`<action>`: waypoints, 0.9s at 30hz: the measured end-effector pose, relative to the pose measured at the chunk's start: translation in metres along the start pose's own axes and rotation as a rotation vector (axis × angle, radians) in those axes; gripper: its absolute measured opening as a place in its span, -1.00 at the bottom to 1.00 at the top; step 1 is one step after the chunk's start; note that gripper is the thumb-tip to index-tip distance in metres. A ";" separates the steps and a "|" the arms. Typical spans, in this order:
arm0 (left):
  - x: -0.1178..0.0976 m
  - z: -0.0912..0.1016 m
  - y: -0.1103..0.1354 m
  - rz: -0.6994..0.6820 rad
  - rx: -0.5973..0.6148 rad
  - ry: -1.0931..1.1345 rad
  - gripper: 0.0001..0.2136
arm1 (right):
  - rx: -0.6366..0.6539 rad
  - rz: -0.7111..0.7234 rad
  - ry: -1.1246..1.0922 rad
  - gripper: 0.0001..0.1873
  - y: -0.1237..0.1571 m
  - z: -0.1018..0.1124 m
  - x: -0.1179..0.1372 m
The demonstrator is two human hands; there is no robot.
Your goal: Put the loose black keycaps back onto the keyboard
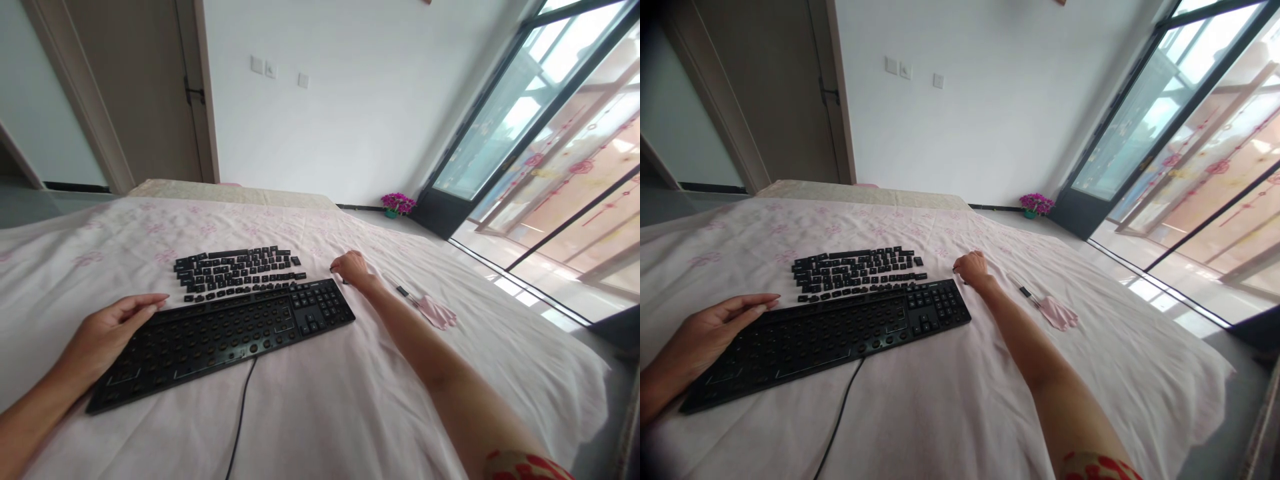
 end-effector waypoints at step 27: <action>-0.009 -0.001 0.004 -0.053 -0.005 -0.071 -0.47 | -0.231 0.464 -0.205 -0.80 0.140 -0.001 0.020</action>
Point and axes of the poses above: each hand's wrist, its own y-axis away from the middle knuckle, its own z-axis out of the back of the hand, x = y × z, the point moved 2 cm from there along -y, towards the middle knuckle, and after that the axes turned 13 degrees about x, right-handed, at the moved point
